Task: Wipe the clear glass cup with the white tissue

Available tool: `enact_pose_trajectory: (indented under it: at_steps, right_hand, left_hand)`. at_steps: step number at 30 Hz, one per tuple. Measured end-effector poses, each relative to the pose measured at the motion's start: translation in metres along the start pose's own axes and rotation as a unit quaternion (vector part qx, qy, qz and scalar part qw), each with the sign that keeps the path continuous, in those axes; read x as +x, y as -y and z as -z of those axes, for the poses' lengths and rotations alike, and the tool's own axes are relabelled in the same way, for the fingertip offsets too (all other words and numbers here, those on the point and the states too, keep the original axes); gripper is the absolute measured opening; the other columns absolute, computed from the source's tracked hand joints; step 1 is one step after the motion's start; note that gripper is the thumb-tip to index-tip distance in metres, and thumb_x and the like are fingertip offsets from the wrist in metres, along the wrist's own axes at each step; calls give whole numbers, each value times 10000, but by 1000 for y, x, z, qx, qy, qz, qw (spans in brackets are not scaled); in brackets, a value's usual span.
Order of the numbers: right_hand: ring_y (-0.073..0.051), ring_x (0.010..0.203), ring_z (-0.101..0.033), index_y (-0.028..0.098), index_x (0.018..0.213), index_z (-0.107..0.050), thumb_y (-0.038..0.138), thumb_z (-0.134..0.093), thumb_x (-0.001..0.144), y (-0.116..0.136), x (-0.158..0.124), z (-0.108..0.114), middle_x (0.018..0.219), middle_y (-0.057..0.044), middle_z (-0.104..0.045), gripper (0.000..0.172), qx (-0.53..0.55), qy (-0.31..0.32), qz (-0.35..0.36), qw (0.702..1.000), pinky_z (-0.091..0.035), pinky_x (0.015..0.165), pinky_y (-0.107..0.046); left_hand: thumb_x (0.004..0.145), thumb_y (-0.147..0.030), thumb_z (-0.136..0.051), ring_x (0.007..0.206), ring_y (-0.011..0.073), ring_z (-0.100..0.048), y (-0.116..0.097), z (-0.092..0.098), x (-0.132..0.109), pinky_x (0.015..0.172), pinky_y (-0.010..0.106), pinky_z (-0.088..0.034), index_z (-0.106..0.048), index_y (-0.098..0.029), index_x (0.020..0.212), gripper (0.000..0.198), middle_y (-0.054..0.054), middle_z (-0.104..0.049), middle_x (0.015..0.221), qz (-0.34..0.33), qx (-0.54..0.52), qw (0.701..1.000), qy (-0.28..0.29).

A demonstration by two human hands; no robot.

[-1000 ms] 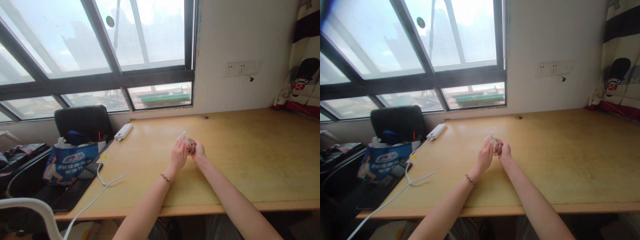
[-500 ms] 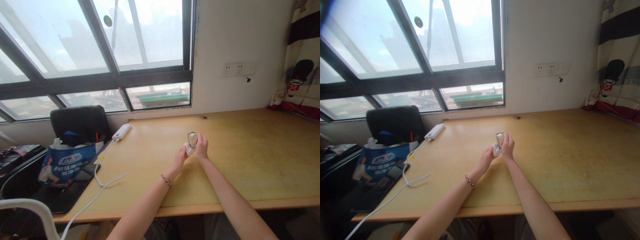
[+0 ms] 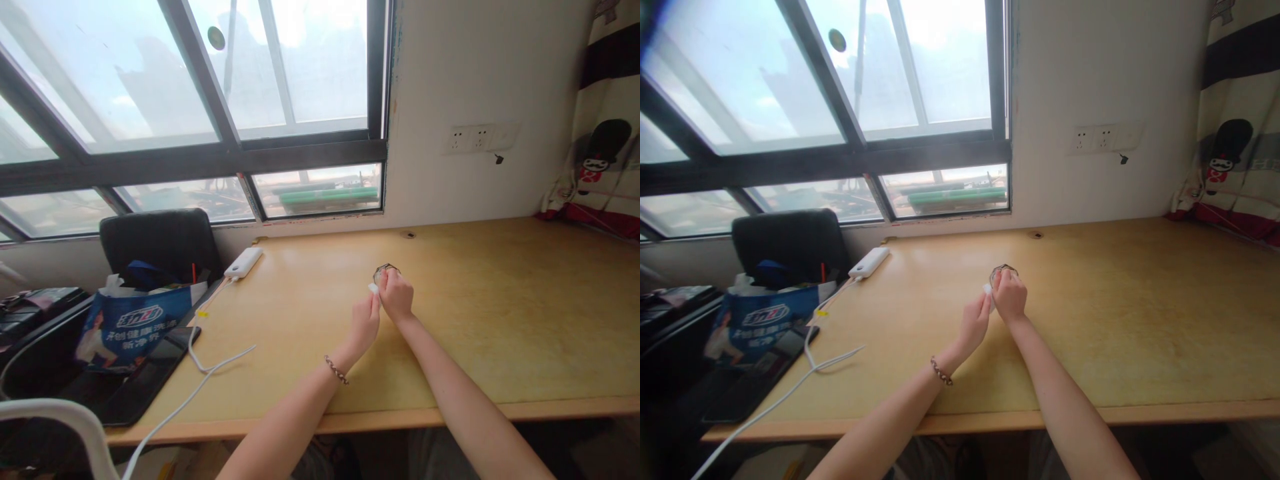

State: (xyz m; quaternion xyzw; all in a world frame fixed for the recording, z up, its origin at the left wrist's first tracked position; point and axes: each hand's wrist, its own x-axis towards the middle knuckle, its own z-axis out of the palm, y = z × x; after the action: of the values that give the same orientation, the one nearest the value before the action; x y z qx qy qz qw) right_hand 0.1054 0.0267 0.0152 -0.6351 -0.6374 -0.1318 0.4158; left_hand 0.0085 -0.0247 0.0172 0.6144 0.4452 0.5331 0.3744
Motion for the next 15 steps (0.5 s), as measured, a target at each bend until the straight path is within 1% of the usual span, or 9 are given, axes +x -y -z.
enact_pose_trajectory:
  at_steps: [2, 4, 6, 8, 10, 13, 15]
  right_hand:
    - [-155, 573, -461, 159, 703, -504, 294, -287, 888, 1, -1, 2, 613, -60, -531, 315, -9, 17, 31, 999, -230, 516, -262]
    - [-154, 579, -461, 161, 692, -512, 294, -299, 887, 3, -2, 4, 613, -57, -534, 318, -6, 33, 63, 997, -235, 525, -265]
    - [-154, 596, -463, 164, 688, -519, 290, -304, 886, 6, -3, 6, 624, -56, -541, 318, 6, 44, 96, 994, -245, 541, -268]
    - [-156, 619, -462, 167, 679, -523, 289, -308, 885, 8, -4, 9, 639, -58, -546, 322, 24, 51, 130, 990, -257, 563, -270]
    - [-160, 636, -454, 171, 662, -526, 296, -315, 883, 10, -5, 12, 640, -58, -545, 330, 42, 57, 158, 985, -267, 585, -272]
    - [-165, 662, -441, 181, 647, -529, 317, -326, 883, 12, -6, 17, 631, -50, -540, 339, 77, 73, 186, 977, -284, 621, -274]
    - [-170, 689, -437, 187, 656, -538, 336, -339, 881, 14, -7, 20, 641, -46, -541, 336, 113, 90, 202, 969, -299, 651, -275]
  left_hand:
    - [823, -364, -430, 540, 115, -401, -2, 4, 2, 544, 232, -268, -568, -166, 662, 290, -2, -506, 583, -12, 11, 1000, -16]
    - [817, -354, -441, 559, 121, -422, 0, 7, 6, 553, 230, -282, -576, -164, 665, 279, 2, -522, 600, -3, -7, 999, -36]
    - [797, -354, -469, 584, 127, -444, 6, 10, 12, 561, 226, -310, -587, -152, 664, 269, 8, -537, 614, 33, -59, 996, -50]
    - [770, -357, -503, 616, 134, -477, 13, 11, 19, 584, 226, -355, -599, -133, 678, 260, 20, -560, 641, 92, -148, 983, -54]
    - [761, -352, -517, 643, 137, -513, 18, 12, 26, 616, 236, -404, -603, -122, 714, 251, 32, -584, 683, 155, -263, 951, -54]
    - [795, -340, -478, 653, 132, -552, 19, 16, 32, 646, 266, -459, -590, -121, 768, 247, 45, -607, 734, 238, -413, 877, -55]
    - [822, -361, -434, 625, 128, -562, 16, 18, 34, 627, 279, -480, -579, -119, 774, 286, 48, -605, 716, 290, -471, 832, -40]
